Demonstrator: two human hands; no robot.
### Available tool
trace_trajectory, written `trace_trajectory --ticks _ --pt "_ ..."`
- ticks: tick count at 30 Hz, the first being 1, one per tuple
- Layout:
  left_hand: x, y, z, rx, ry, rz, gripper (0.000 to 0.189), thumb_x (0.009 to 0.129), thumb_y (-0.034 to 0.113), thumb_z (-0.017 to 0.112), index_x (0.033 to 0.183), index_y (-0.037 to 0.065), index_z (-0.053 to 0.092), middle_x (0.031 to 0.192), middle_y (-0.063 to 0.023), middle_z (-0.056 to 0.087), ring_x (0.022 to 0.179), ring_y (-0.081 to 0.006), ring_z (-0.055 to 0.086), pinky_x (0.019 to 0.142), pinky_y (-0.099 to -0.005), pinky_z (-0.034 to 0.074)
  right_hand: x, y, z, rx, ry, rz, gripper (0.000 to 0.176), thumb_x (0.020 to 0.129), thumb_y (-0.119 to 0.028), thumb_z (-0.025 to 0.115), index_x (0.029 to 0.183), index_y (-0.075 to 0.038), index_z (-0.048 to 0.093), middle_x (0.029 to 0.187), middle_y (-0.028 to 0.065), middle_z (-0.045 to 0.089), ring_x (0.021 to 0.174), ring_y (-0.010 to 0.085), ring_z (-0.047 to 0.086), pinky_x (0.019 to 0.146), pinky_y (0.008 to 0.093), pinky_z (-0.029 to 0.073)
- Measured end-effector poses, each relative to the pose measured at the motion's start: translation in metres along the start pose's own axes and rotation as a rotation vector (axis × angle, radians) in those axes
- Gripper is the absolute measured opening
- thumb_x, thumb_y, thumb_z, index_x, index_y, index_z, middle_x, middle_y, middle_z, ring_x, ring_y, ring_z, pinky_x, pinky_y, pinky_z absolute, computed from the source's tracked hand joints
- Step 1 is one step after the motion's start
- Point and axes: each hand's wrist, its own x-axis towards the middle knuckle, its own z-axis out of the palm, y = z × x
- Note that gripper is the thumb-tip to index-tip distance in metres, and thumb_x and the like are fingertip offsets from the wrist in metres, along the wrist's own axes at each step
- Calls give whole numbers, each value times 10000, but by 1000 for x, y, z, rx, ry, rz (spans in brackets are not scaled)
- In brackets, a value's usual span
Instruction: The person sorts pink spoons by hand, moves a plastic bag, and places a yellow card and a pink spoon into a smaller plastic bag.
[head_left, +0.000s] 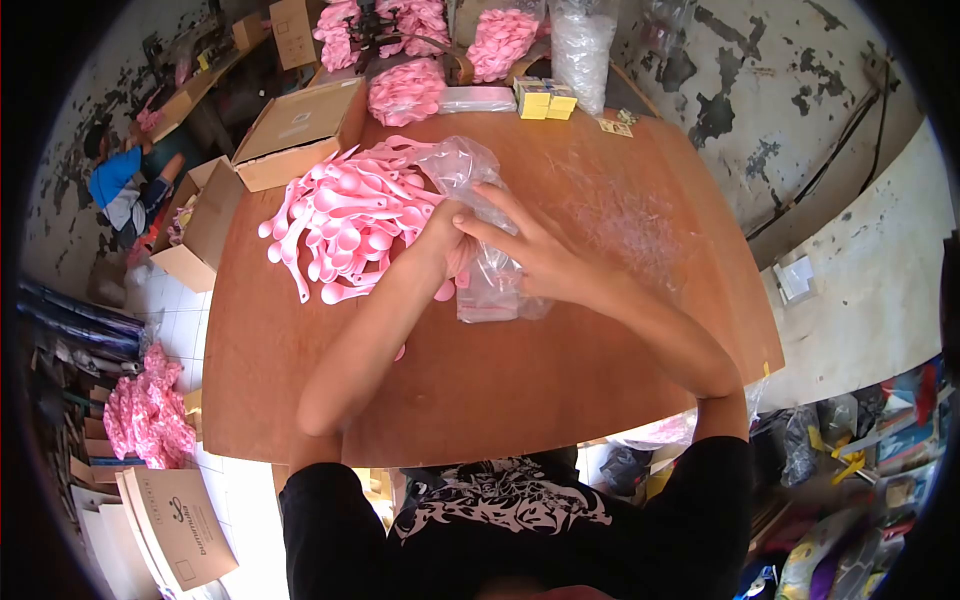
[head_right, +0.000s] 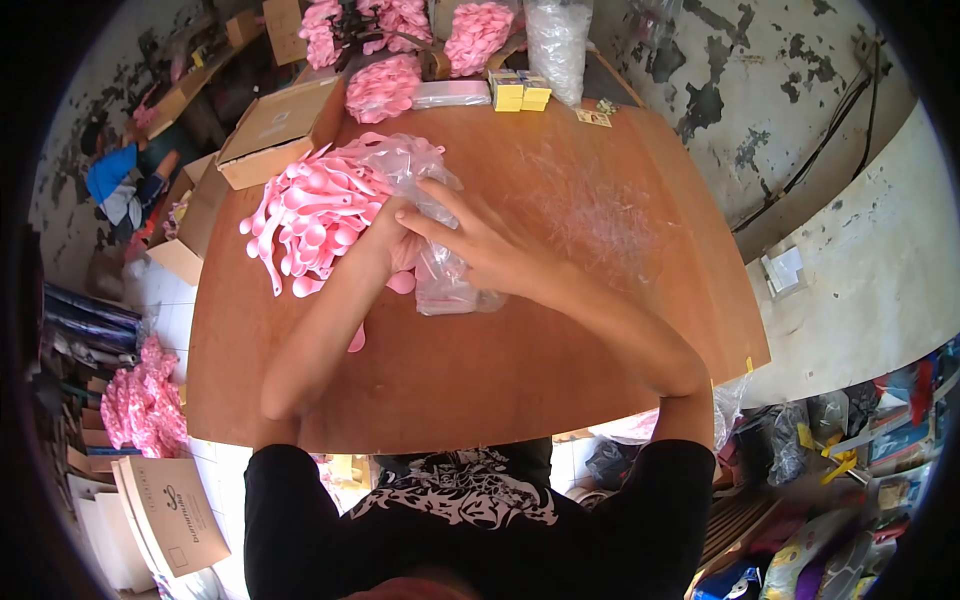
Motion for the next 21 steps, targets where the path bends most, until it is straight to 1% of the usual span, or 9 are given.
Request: trace_trajectory --ticks 3,5,7,9,12,15,17,19,21 --pt "-14 9 11 -52 75 3 290 942 110 411 1198 -11 475 1168 -149 557 977 -240 614 877 -365 538 -5 29 7 256 125 -52 617 629 171 584 1194 -73 614 1302 172 505 1193 334 520 935 374 474" --pt "-22 29 1 9 -250 -78 284 917 104 465 1168 -24 506 1172 -147 565 1021 -231 606 898 -388 512 -4 26 1 338 129 33 564 640 171 574 1154 -56 625 1260 168 535 1137 328 555 928 366 475" --pt "-36 38 6 204 -274 8 525 913 190 544 1328 -66 350 1312 -178 477 1121 -293 563 970 -414 469 -5 24 3 423 128 112 512 651 171 564 1113 -38 636 1217 164 565 1081 322 590 921 359 476" --pt "-48 40 12 910 -36 467 875 781 271 750 1424 -37 243 1448 -219 317 1300 -338 409 1042 -447 401 -4 27 5 418 176 171 468 666 167 541 1097 -4 605 1165 142 583 1075 257 587 921 326 458" --pt "-69 36 29 1495 -79 824 1167 580 281 891 1479 54 182 1520 -239 142 1384 -365 268 1071 -470 353 1 19 1 594 300 309 518 688 128 554 1189 3 516 1171 116 563 1116 191 542 951 310 419" --pt "-72 8 40 1478 -66 845 1190 510 205 911 1478 136 221 1498 -244 154 1352 -397 307 1050 -471 380 8 5 20 863 323 328 629 701 89 566 1297 -17 396 1193 94 523 1161 166 481 987 319 383" --pt "-69 1 34 1433 36 888 1039 538 123 876 1422 121 331 1392 -214 340 1243 -403 438 967 -463 454 9 -1 15 886 284 387 672 714 58 592 1333 -44 352 1242 101 490 1180 189 470 996 332 377" --pt "-69 7 17 1445 -4 815 869 545 38 830 1324 92 450 1207 -163 498 1079 -378 557 845 -439 515 7 3 1 1179 -123 456 679 714 41 612 1335 -52 353 1249 88 486 1200 179 456 1012 334 364" --pt "-85 3 12 1391 45 866 717 565 2 794 1228 68 528 1087 -134 559 974 -359 604 769 -419 526 5 35 -8 1215 -228 277 607 769 -7 661 1318 -52 407 1230 84 523 1171 176 494 997 329 396"
